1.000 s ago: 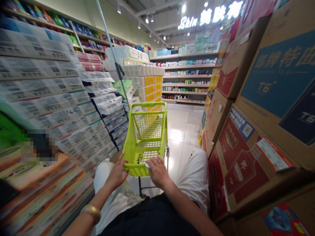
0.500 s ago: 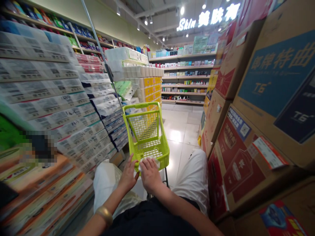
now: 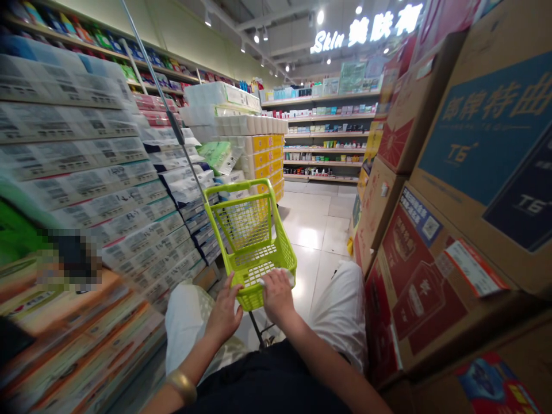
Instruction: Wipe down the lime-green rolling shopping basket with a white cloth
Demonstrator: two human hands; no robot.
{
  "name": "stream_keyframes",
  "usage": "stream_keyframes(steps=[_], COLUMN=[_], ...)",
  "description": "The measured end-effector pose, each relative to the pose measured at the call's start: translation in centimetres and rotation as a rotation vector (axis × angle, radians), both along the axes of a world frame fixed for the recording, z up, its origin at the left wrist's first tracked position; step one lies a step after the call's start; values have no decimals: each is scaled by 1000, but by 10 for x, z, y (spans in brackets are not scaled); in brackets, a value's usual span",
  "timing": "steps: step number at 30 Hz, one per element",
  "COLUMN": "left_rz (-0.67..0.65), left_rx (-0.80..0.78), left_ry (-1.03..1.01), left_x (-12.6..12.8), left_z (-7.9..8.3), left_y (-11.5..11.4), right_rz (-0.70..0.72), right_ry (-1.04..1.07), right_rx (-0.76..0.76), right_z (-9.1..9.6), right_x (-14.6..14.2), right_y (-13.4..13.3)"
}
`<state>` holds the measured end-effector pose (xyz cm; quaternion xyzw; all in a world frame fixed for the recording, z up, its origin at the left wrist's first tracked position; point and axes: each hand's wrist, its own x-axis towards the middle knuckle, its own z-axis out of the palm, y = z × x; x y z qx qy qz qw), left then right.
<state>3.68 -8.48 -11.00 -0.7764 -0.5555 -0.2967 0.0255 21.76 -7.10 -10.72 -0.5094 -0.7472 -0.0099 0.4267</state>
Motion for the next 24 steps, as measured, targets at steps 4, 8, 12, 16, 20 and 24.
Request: stream_keyframes(steps=[4, 8, 12, 16, 20, 24], left_rz=[24, 42, 42, 67, 87, 56], left_rx=[-7, 17, 43, 49, 34, 26], left_ry=[25, 43, 42, 34, 44, 60], left_x=[-4, -11, -11, -4, -5, -13], left_z=[0, -2, 0, 2, 2, 1], left_y=[-3, -5, -9, -12, -13, -13], right_rz=[205, 73, -94, -26, 157, 173], right_ry=[-112, -108, -44, -18, -97, -149], right_rx=[1, -33, -45, -40, 1, 17], right_z=[6, 9, 8, 5, 4, 3], right_x=[-27, 12, 41, 6, -33, -11], right_y=[-7, 5, 14, 1, -11, -6])
